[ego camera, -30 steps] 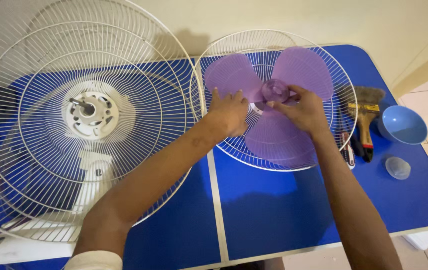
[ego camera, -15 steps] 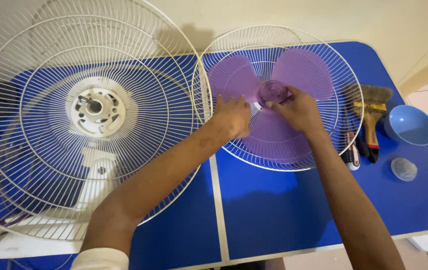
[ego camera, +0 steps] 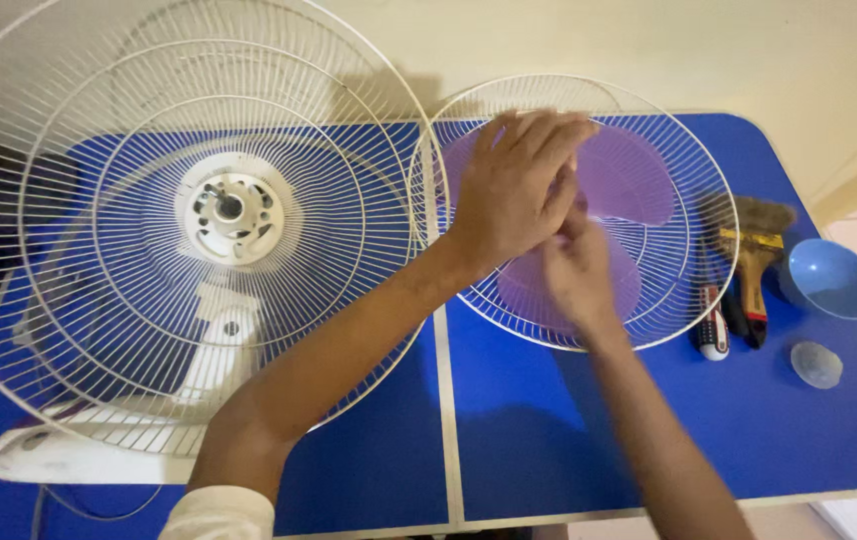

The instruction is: The person disassembles an electric fan by removing the front grille, fan blades, and central hub. They then use a screwdriver to loosen a screw on the motor housing.

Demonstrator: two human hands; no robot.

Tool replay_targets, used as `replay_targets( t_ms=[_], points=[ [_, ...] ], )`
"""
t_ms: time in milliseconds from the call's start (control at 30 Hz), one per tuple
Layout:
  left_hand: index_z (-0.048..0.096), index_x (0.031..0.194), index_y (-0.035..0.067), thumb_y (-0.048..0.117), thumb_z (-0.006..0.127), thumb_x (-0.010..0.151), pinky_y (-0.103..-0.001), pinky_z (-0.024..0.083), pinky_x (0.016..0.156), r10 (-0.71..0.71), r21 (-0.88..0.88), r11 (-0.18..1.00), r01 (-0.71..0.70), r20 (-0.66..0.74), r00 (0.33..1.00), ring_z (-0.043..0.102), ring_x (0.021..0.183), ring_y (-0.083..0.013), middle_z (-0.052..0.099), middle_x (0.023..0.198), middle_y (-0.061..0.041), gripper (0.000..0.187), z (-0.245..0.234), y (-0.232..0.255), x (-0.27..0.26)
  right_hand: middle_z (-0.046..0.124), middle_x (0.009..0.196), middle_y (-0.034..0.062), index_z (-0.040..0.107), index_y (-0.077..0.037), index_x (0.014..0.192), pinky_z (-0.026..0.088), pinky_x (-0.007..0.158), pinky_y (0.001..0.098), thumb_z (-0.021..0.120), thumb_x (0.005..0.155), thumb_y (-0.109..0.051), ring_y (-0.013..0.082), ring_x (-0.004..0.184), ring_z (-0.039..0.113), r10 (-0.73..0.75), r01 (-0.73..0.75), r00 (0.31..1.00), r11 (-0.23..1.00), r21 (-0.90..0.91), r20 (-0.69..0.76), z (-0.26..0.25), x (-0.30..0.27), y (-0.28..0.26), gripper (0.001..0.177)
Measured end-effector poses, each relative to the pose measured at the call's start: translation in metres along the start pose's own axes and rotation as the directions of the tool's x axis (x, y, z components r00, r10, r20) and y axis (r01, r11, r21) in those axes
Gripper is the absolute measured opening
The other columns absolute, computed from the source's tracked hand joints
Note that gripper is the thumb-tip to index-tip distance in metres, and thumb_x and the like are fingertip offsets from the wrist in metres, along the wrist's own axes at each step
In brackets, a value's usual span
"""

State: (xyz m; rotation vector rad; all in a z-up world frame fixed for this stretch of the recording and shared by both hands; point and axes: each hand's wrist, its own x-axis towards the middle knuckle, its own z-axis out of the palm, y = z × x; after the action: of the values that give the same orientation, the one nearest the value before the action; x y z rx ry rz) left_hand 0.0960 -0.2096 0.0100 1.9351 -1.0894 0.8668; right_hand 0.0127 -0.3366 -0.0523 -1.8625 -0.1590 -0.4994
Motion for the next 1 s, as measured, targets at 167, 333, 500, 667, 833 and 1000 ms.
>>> replay_targets(
  t_ms=[167, 333, 500, 667, 833, 1000],
  points=[
    [0.063, 0.132, 0.015, 0.020, 0.064, 0.102, -0.044, 0.044, 0.114, -0.138, -0.179, 0.978, 0.103, -0.195, 0.971, 0.064, 0.126, -0.0229, 0.070, 0.131, -0.002, 0.030, -0.020, -0.009, 0.011, 0.067, 0.127, 0.0119, 0.055, 0.001, 0.136, 0.063, 0.083, 0.0326, 0.047, 0.106, -0.018, 0.0169, 0.109, 0.070, 0.258, -0.285, 0.958, 0.885, 0.367, 0.123, 0.056, -0.004, -0.024, 0.036],
    [0.064, 0.131, 0.015, 0.020, 0.065, 0.102, -0.038, 0.050, 0.111, -0.275, -0.317, 0.927, 0.200, -0.213, 0.938, 0.067, 0.121, -0.0215, 0.072, 0.129, -0.001, 0.029, -0.060, -0.032, 0.020, 0.058, 0.130, 0.0078, 0.040, -0.007, 0.148, 0.061, 0.073, 0.0343, 0.056, 0.101, -0.015, 0.0191, 0.105, 0.068, 0.247, -0.307, 0.943, 0.904, 0.297, 0.223, 0.089, 0.006, -0.041, 0.050],
    [0.065, 0.129, 0.013, 0.019, 0.069, 0.096, -0.046, 0.043, 0.116, -0.163, -0.031, 0.987, 0.160, -0.196, 0.967, 0.065, 0.127, -0.0260, 0.071, 0.129, -0.005, 0.034, -0.124, -0.055, 0.012, 0.065, 0.120, 0.0053, 0.038, -0.014, 0.151, 0.063, 0.073, 0.0360, 0.055, 0.099, -0.014, 0.0209, 0.095, 0.071, 0.401, -0.470, 0.877, 0.831, 0.297, 0.265, 0.102, 0.012, -0.040, 0.055],
    [0.065, 0.128, 0.011, 0.020, 0.074, 0.099, -0.044, 0.044, 0.109, -0.169, 0.194, 0.960, 0.201, -0.172, 0.971, 0.063, 0.124, -0.0288, 0.069, 0.132, -0.009, 0.032, -0.231, -0.090, -0.011, 0.067, 0.119, 0.0087, 0.052, -0.002, 0.142, 0.061, 0.080, 0.0403, 0.061, 0.104, -0.015, 0.0233, 0.102, 0.069, 0.385, -0.424, 0.899, 0.883, 0.200, 0.208, 0.101, 0.018, -0.046, 0.042],
    [0.067, 0.122, 0.007, 0.017, 0.070, 0.101, -0.042, 0.051, 0.107, -0.357, 0.229, 0.898, 0.376, -0.120, 0.926, 0.065, 0.123, -0.0326, 0.069, 0.129, -0.013, 0.023, -0.315, -0.092, -0.052, 0.057, 0.137, 0.0272, 0.043, 0.010, 0.149, 0.041, 0.110, 0.0513, 0.072, 0.099, -0.013, 0.0442, 0.126, 0.054, -0.310, 0.272, 0.950, 0.868, -0.416, -0.025, 0.100, 0.025, -0.075, 0.062],
    [0.069, 0.120, 0.009, 0.025, 0.070, 0.095, -0.043, 0.054, 0.091, -0.600, 0.221, 0.778, 0.589, -0.017, 0.799, 0.067, 0.114, -0.0320, 0.070, 0.121, -0.013, 0.030, -0.346, -0.096, -0.072, 0.056, 0.141, 0.0319, 0.051, 0.007, 0.146, 0.037, 0.117, 0.0514, 0.076, 0.099, -0.016, 0.0466, 0.134, 0.050, -0.458, 0.413, 0.887, 0.721, -0.557, 0.064, 0.125, 0.040, -0.108, 0.059]
  ],
)
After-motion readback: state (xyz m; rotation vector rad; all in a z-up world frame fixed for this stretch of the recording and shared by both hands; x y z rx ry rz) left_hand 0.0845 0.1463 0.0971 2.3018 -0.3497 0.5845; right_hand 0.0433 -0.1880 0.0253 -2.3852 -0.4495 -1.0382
